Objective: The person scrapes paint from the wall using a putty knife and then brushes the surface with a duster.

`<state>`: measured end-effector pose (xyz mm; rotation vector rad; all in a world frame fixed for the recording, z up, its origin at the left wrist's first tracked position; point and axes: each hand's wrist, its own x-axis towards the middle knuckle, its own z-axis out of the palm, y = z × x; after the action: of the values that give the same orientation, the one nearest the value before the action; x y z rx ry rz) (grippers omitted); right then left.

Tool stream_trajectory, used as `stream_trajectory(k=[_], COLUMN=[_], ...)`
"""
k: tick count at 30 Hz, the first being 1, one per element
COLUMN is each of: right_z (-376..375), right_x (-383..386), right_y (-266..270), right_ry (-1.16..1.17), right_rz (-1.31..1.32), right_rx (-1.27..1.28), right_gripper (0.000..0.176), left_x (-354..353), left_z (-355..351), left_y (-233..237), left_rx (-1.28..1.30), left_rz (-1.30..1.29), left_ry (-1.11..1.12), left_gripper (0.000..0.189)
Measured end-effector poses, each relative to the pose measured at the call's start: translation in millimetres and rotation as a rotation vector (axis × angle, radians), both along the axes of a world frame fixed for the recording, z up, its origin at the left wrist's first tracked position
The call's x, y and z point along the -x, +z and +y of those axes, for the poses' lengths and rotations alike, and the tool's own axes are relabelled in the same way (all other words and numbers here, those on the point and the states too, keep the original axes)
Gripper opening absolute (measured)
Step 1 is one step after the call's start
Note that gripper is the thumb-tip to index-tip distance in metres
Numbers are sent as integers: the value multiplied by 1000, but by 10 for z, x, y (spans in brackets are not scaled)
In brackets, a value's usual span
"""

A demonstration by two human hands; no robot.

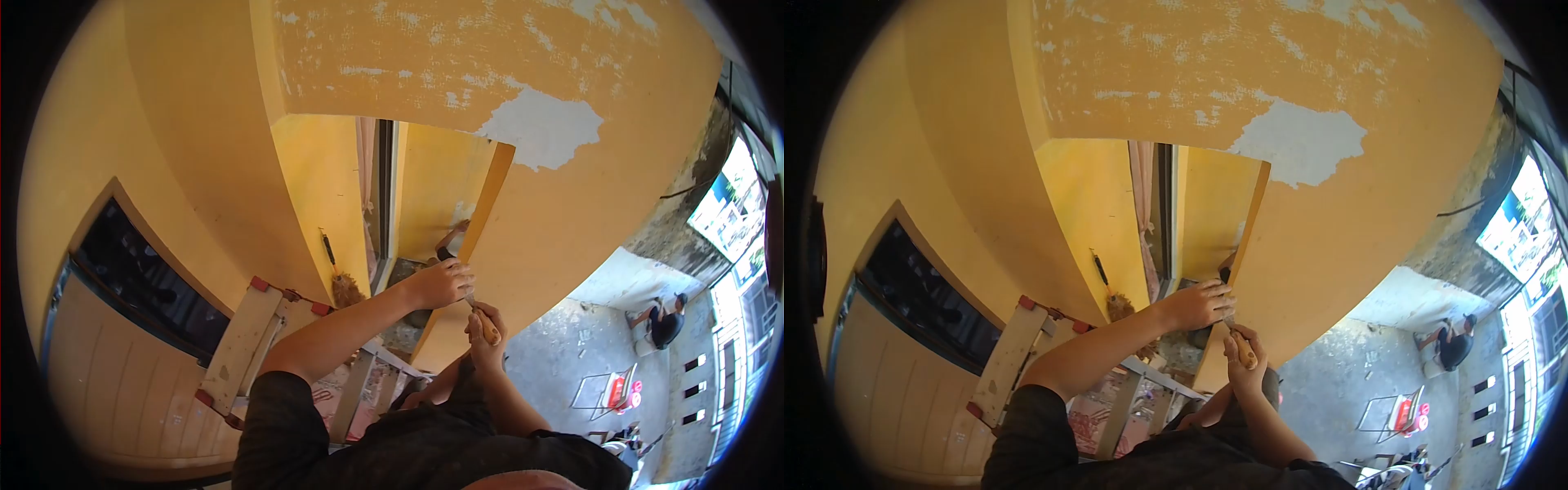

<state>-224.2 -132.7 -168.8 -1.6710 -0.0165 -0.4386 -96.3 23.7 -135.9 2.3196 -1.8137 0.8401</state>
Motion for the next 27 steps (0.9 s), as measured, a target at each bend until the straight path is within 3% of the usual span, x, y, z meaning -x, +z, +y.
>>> stream_trajectory(k=[1,5,13,15,17,18,25,27], right_z=[-12,-100,-87,-100,-114,-134,-177,-153], right_x=[21,176,519,542,544,513,395,328], right_y=[49,75,86,107,109,108,113,94], right_ry=[8,-5,158,153,143,139,221,235], right_rz=[72,123,30,-6,10,6,19,-22], right_rx=[-121,-126,-251,-186,-298,-264,-291,-507], right_gripper=[27,25,46,49,54,69,73,68], left_x=[13,130,440,478,493,501,496,457], left_z=[-25,-90,-161,-174,-194,-196,-176,-169], left_y=[-34,-122,-43,-23,-4,-17,56,16], left_rx=[-6,-6,77,116,120,141,155,143], left_rz=[37,-13,98,79,72,68,-21,-29], left_ry=[-19,5,-20,-47,-65,-67,35,85], left_gripper=[27,28,29,29,29,29,32,32])
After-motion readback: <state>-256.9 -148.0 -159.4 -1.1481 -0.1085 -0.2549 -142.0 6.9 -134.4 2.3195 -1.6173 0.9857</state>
